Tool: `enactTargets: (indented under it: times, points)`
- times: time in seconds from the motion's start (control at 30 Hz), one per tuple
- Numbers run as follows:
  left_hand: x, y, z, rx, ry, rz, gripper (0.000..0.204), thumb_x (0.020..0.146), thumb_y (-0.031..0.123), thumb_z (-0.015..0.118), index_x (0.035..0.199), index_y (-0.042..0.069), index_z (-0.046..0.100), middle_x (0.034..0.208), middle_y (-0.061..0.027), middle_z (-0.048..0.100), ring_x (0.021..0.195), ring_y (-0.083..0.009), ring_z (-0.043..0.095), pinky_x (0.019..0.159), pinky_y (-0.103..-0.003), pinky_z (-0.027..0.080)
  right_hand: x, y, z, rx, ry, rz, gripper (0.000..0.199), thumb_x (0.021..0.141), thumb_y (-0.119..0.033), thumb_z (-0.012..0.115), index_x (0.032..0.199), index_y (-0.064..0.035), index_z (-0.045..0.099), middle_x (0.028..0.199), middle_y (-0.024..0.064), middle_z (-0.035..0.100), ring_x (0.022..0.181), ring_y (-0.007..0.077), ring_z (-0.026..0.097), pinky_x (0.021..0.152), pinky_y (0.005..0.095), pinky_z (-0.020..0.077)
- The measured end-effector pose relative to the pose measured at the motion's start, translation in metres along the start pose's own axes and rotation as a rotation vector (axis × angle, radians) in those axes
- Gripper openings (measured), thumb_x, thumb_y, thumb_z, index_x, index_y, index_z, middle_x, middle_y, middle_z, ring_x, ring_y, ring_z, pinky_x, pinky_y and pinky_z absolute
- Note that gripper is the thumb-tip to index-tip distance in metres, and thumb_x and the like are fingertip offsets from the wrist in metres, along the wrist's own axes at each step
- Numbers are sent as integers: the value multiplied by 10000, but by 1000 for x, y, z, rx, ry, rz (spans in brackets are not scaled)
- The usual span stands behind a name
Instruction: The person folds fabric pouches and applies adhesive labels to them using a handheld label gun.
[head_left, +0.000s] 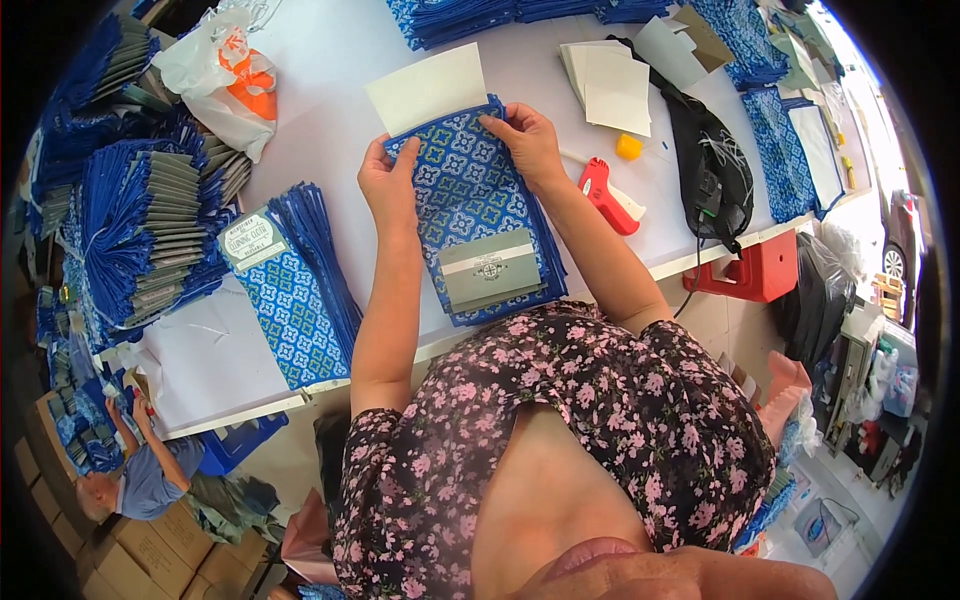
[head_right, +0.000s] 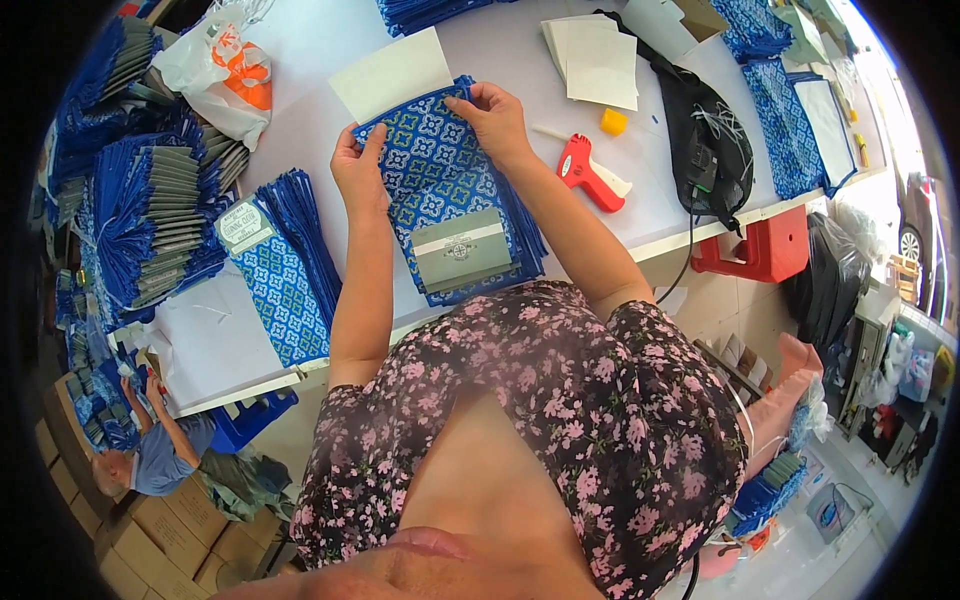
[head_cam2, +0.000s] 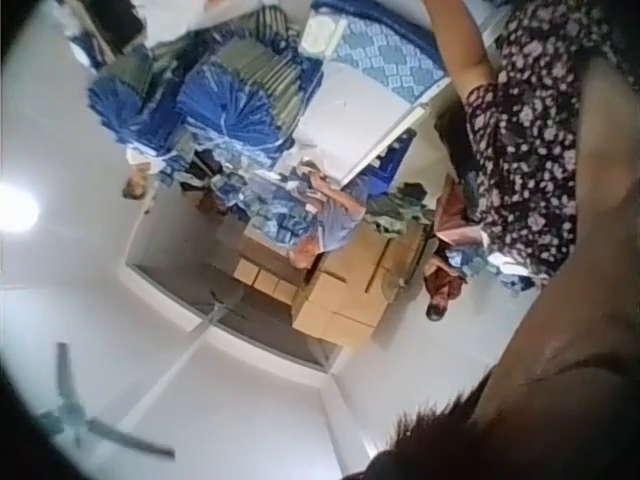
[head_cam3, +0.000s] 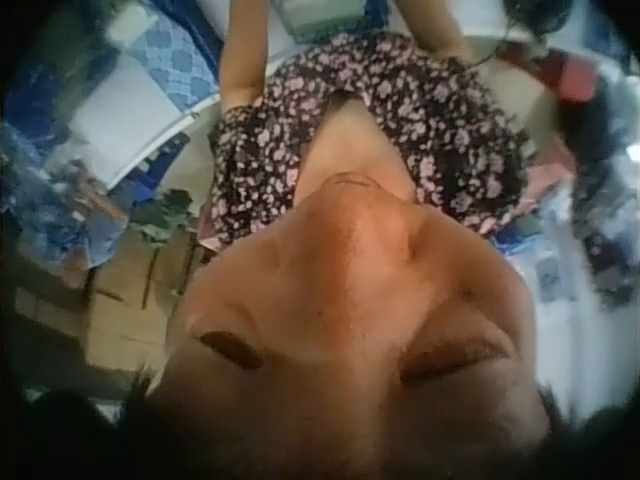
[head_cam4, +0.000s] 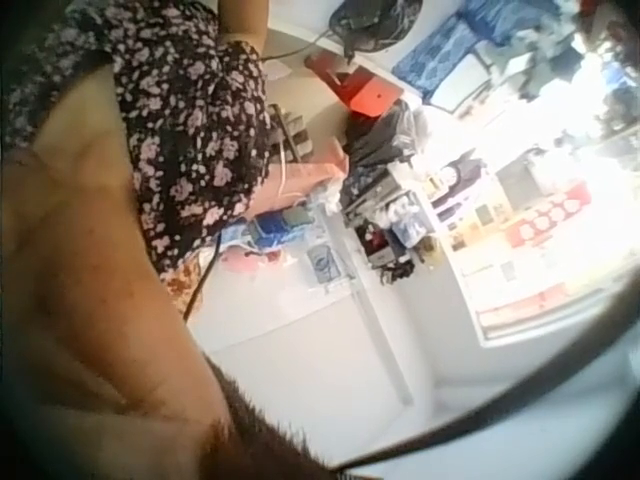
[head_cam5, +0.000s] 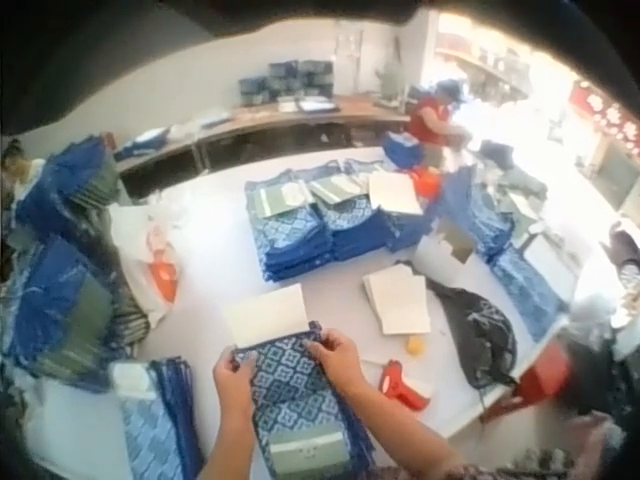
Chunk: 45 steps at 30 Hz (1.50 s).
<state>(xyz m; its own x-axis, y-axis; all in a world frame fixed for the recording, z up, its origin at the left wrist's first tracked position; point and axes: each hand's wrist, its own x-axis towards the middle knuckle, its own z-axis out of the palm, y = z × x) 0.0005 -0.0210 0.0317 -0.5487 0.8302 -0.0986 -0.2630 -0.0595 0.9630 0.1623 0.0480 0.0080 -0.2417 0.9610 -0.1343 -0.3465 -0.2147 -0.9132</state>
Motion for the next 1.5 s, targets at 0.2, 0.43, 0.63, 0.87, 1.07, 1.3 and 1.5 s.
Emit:
enactTargets:
  times: [0.2, 0.43, 0.63, 0.87, 1.07, 1.3, 1.5]
  points:
    - [0, 5, -2, -6, -21, 42, 217, 823, 37, 664, 1022, -30, 609, 800, -44, 644, 687, -56, 551, 625, -194, 433, -3, -3, 5, 44, 11, 3, 111, 806, -76, 698, 878, -20, 635, 787, 41, 660, 661, 68, 595, 606, 188, 492]
    - [-1, 8, 1, 61, -12, 102, 214, 816, 4, 655, 1024, -35, 621, 836, -56, 656, 718, -66, 568, 654, -198, 444, -2, -1, 5, 9, 13, -61, 122, 811, -74, 687, 893, -13, 620, 790, 46, 661, 668, 70, 602, 610, 189, 498]
    - [-1, 9, 3, 68, 7, 114, 228, 804, -10, 660, 1028, -35, 621, 844, -62, 659, 724, -69, 572, 664, -198, 446, 3, 2, 3, -24, -3, -106, 127, 828, -62, 673, 915, -14, 593, 805, 38, 652, 672, 60, 595, 608, 175, 491]
    - [-2, 11, 2, 42, -18, 121, 237, 797, -22, 657, 1031, -38, 619, 847, -64, 662, 722, -68, 574, 662, -194, 446, 7, 2, -2, -60, -26, -109, 138, 824, -60, 677, 911, -19, 578, 799, 38, 651, 674, 62, 596, 603, 175, 489]
    - [-1, 13, 3, 25, -23, 101, 233, 809, -12, 645, 1038, -47, 614, 839, -70, 669, 709, -69, 588, 655, -190, 453, 5, -1, -1, -78, -17, -98, 140, 793, -64, 705, 857, -30, 586, 777, 18, 636, 671, 45, 557, 601, 171, 447]
    - [-2, 11, 2, 30, -39, 108, 250, 805, -27, 645, 1052, -33, 615, 826, -59, 667, 707, -64, 587, 650, -191, 452, 7, -2, -3, -135, -30, -129, 186, 803, -42, 674, 963, -31, 581, 784, 9, 623, 680, 54, 559, 622, 184, 454]
    - [4, 3, -13, -16, -77, 90, 236, 793, -50, 639, 1023, 1, 636, 810, -45, 663, 707, -62, 586, 643, -191, 449, 11, -24, -10, -140, -359, -38, 249, 849, -2, 556, 1090, -58, 587, 943, 27, 630, 852, 83, 577, 779, 207, 455]
